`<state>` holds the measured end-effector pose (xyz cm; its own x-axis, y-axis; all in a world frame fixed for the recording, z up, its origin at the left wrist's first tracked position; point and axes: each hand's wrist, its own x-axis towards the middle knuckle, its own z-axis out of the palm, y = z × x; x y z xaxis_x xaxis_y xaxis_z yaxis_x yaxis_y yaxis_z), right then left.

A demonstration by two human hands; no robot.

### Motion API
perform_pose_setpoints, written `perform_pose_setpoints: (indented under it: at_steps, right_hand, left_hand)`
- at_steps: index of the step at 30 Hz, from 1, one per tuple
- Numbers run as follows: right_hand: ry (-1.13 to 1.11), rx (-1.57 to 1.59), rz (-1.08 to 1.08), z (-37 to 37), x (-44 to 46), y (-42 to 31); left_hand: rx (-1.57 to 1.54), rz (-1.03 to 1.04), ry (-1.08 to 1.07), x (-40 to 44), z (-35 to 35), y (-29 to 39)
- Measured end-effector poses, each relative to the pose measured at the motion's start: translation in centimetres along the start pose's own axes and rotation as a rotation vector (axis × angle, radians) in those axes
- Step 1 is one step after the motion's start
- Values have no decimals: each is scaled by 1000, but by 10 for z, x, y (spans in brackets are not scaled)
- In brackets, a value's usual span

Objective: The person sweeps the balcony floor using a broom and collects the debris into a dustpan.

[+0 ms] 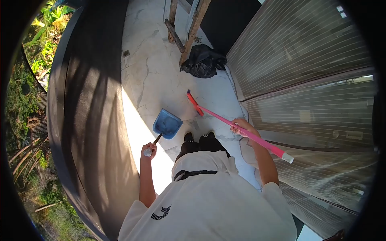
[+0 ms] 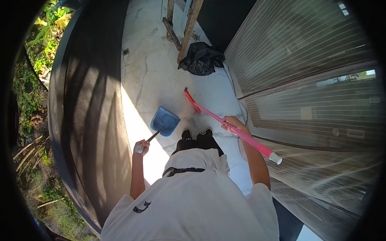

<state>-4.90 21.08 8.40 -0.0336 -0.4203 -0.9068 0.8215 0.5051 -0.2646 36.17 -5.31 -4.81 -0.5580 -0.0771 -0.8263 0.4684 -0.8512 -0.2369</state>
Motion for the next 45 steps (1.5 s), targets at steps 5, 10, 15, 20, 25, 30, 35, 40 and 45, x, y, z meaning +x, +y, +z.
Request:
perform_pose_setpoints:
  at_steps: [5, 10, 15, 20, 25, 30, 35, 40, 45]
  right_hand:
    - [20, 95, 66, -72, -23, -9]
    - [37, 153, 101, -139, -54, -22]
    - [41, 372, 160, -218, -72, -40]
    - [-11, 535, -22, -305, -72, -56]
    - [41, 752, -246, -364, -78, -70]
    - [171, 928, -463, -375, -72, -66]
    - [345, 1091, -897, -383, -58, -53]
    - [424, 1289, -1002, -401, -50, -48]
    - [647, 1225, -1120, -406, -50, -33]
  left_hand:
    - [-10, -81, -36, 25, 43, -18]
    - [41, -104, -43, 44, 90, -51]
    - [170, -49, -44, 57, 124, -93]
    - [201, -47, -35, 75, 144, -133]
    - [183, -128, -9, 96, 159, -169]
    - [215, -179, -3, 110, 167, -193]
    - [156, -251, 65, 124, 174, -211]
    - [168, -294, 102, 137, 186, -223]
    - [229, -280, 108, 140, 199, -234]
